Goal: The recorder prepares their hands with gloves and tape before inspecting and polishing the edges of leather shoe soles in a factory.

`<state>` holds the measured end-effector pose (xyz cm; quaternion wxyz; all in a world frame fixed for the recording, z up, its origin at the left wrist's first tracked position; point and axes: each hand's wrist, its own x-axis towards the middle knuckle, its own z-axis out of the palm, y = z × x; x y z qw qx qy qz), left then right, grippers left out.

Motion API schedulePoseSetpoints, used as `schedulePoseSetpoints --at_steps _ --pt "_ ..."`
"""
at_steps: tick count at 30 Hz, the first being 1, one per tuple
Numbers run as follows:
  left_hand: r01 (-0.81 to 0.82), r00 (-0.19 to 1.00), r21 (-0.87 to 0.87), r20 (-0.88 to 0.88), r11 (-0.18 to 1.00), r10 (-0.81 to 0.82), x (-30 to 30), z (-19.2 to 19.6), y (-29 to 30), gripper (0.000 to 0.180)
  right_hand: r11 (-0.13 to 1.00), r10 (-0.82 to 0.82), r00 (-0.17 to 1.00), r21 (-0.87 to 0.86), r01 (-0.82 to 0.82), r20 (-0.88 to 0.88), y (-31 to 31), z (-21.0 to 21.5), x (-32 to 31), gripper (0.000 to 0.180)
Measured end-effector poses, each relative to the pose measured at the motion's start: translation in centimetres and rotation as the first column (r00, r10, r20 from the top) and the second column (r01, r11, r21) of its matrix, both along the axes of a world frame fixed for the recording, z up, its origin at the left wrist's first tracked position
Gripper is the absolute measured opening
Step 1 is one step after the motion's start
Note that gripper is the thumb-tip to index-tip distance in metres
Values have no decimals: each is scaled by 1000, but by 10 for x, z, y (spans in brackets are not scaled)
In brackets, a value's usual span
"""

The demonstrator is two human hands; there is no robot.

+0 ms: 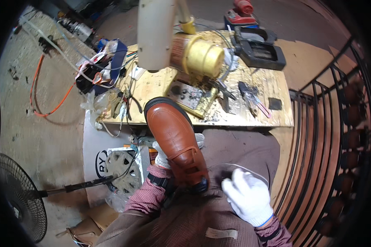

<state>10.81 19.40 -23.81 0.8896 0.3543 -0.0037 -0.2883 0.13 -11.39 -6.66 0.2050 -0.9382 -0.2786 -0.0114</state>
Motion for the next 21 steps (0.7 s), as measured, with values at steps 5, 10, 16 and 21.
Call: schedulePoseSetpoints --at_steps 5,10,16,21 --pt "-10 1000 -142 13 990 12 -20 -5 -22 130 969 235 970 -89 -229 62 -2 3 -9 51" --pt "267 962 -320 150 909 -229 -13 38 -123 113 986 -124 988 98 133 -92 -34 38 -38 24" --pt "396 760 404 359 824 -541 -19 94 -172 93 761 -641 747 -15 649 -175 -85 172 -170 38" --pt "388 885 353 115 851 -451 -25 86 -174 86 61 -963 134 -296 953 234 -97 169 -266 52"
